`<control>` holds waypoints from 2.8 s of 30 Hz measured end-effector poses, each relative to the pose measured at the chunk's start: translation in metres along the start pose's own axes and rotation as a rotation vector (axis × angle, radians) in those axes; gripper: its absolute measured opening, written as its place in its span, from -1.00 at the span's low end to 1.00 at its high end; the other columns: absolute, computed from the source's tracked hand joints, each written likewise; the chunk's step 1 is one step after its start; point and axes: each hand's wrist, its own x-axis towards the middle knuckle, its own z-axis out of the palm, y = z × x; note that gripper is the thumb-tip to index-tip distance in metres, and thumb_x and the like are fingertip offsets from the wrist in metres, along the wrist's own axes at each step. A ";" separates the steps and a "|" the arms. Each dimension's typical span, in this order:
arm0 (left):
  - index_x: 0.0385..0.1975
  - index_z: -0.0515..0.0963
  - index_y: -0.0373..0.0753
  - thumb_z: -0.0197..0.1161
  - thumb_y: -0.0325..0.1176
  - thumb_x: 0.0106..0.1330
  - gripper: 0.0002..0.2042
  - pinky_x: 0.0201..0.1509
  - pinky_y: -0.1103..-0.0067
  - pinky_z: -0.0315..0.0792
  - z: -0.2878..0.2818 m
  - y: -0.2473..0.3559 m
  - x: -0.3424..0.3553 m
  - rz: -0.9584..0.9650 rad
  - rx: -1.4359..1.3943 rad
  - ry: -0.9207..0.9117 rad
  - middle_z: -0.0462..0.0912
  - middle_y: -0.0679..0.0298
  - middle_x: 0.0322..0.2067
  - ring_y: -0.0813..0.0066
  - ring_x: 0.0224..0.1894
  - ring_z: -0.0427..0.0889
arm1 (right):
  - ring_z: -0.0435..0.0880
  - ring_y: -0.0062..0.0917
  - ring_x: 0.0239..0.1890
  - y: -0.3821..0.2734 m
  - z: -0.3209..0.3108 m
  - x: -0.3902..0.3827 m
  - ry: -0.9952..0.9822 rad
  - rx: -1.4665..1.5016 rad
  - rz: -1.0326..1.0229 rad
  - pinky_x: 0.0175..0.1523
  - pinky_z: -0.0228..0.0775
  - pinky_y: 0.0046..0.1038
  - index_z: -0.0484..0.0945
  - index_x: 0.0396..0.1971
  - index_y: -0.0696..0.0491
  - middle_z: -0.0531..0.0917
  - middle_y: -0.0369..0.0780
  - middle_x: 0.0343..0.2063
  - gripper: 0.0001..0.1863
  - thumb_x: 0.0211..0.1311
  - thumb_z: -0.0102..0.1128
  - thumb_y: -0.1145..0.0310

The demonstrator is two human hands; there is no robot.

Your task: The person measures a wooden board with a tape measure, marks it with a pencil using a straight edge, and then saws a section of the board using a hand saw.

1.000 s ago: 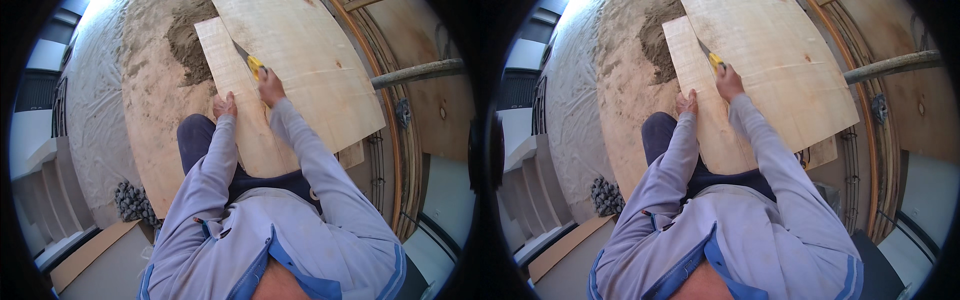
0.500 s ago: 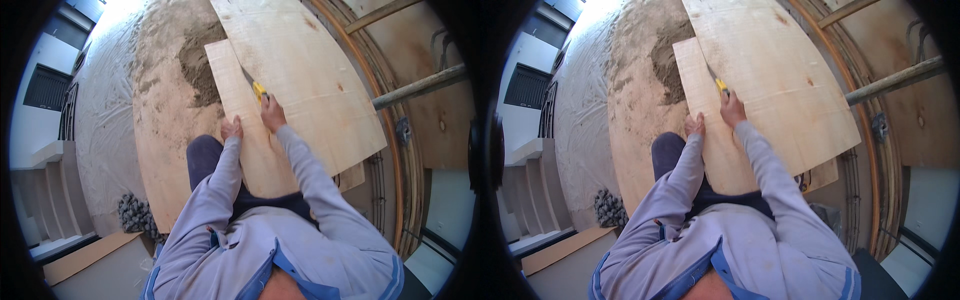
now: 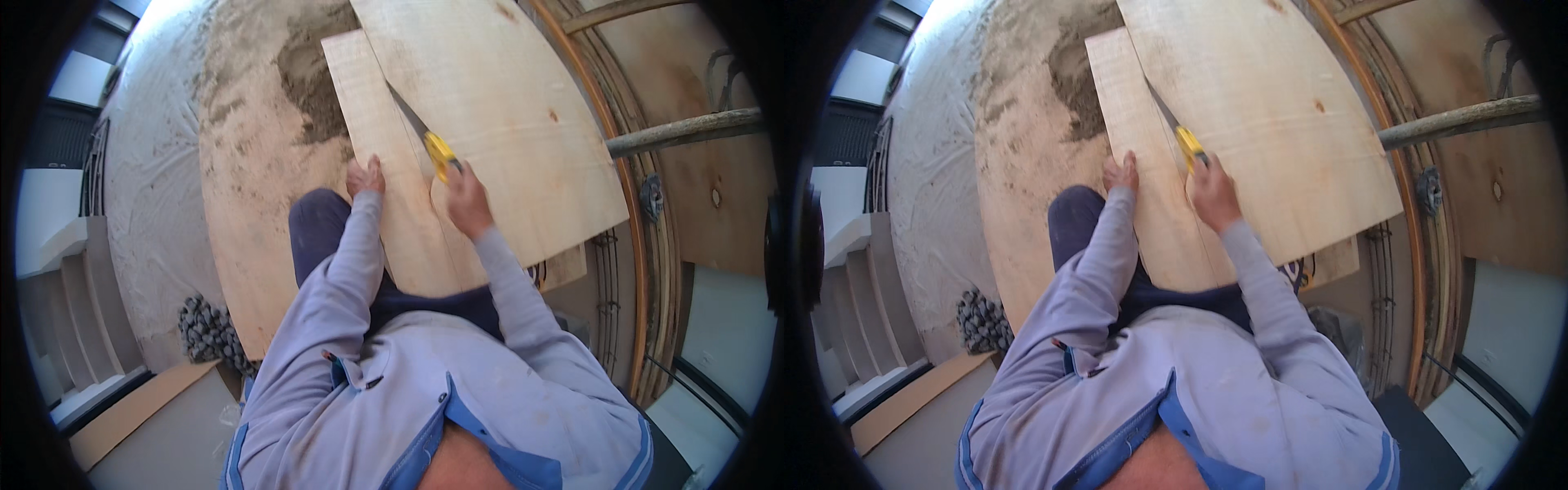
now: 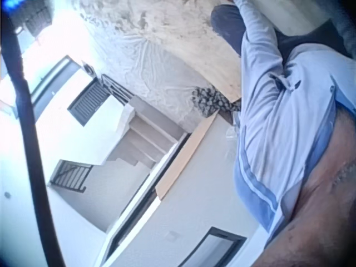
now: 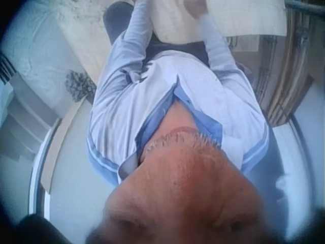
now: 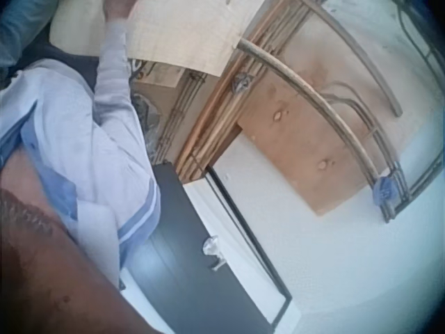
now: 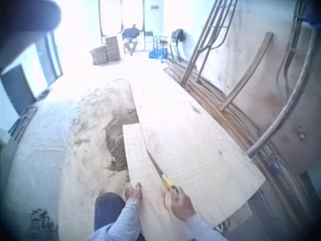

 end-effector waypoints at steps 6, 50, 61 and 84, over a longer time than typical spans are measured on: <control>-0.31 0.49 -0.29 0.18 -0.10 0.10 -0.65 -0.11 0.32 0.39 -0.005 0.010 -0.009 -0.007 -0.147 -0.024 0.58 -0.01 -0.33 0.05 -0.22 0.55 | 0.52 -0.01 -0.34 0.012 -0.020 -0.018 -0.001 0.048 -0.055 -0.34 0.32 -0.17 0.34 -0.30 0.18 0.52 0.10 -0.47 -0.75 0.29 -0.17 0.28; -0.29 0.49 -0.31 0.14 -0.13 0.14 -0.66 -0.11 0.35 0.38 0.013 0.007 0.005 0.010 0.038 0.033 0.57 0.00 -0.31 0.06 -0.21 0.55 | 0.49 0.06 -0.34 0.006 0.003 0.021 0.010 -0.025 0.049 -0.30 0.30 -0.12 0.33 -0.30 0.16 0.52 0.11 -0.46 -0.66 0.28 -0.18 0.15; -0.31 0.49 -0.30 0.16 -0.13 0.12 -0.67 -0.13 0.34 0.38 0.012 0.009 0.000 0.003 -0.126 -0.008 0.57 -0.02 -0.32 0.04 -0.24 0.55 | 0.48 0.06 -0.30 0.003 0.013 0.039 0.043 0.020 0.062 -0.29 0.32 -0.17 0.33 -0.33 0.18 0.52 0.11 -0.44 -0.71 0.27 -0.14 0.21; -0.33 0.50 -0.30 0.16 -0.14 0.14 -0.69 -0.16 0.36 0.41 0.002 0.019 -0.013 0.015 -0.216 -0.052 0.60 0.02 -0.36 0.11 -0.27 0.58 | 0.48 0.06 -0.30 0.024 -0.009 -0.002 0.015 -0.001 0.056 -0.29 0.34 -0.15 0.34 -0.33 0.17 0.52 0.13 -0.42 -0.71 0.28 -0.17 0.21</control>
